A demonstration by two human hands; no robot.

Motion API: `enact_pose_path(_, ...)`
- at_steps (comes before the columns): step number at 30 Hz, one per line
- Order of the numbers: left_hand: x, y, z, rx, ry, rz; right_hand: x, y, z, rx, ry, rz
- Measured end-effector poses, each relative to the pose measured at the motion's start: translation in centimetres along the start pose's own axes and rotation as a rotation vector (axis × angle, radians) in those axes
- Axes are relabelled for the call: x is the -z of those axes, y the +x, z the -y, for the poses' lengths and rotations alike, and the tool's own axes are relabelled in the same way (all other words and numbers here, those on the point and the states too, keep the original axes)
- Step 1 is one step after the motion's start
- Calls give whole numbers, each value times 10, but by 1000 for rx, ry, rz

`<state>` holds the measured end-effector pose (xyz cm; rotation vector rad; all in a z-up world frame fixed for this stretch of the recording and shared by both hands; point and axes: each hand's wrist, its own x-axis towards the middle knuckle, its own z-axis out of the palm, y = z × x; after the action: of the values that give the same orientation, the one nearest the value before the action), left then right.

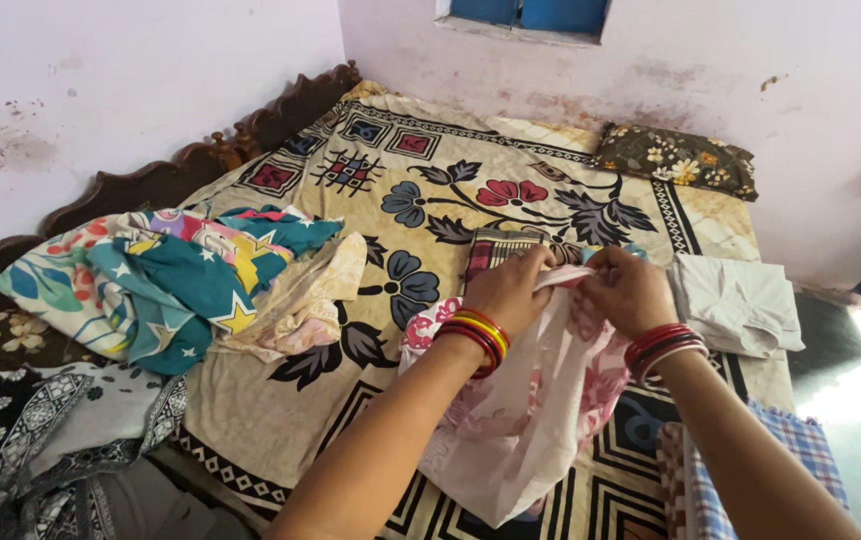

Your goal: The person folds a white and pink floral-patterned cloth on a bed. They unfold, smooth, and fold the cloth into a compact rectangle, then place it on the bed among other folded items.

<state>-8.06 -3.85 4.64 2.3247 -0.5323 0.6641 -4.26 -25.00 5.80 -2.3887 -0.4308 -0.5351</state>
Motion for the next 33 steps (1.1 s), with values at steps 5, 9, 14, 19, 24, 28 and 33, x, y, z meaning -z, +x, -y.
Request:
enact_pose_path(5, 18, -8, 6, 129, -6, 59, 8, 7, -9, -9, 6, -36)
enact_pose_path(9, 30, -15, 19, 7, 136, -40, 10, 15, -11, -10, 12, -56)
enact_pose_path(14, 29, -19, 33, -188, 205, -118, 10, 16, -1, -11, -50, 54)
enact_pose_path(19, 20, -16, 34, -136, 0, -229, 10, 18, 12, -67, -52, 93)
enact_pose_path(24, 23, -10, 18, -78, -76, -217, 6, 17, 21, -5, -10, 97)
enact_pose_path(28, 27, -5, 12, 107, -200, -52, 0, 16, 30, -22, 9, 118)
enact_pose_path(33, 27, 6, 29, 34, -299, -70, -2, 17, 42, 22, -34, 102)
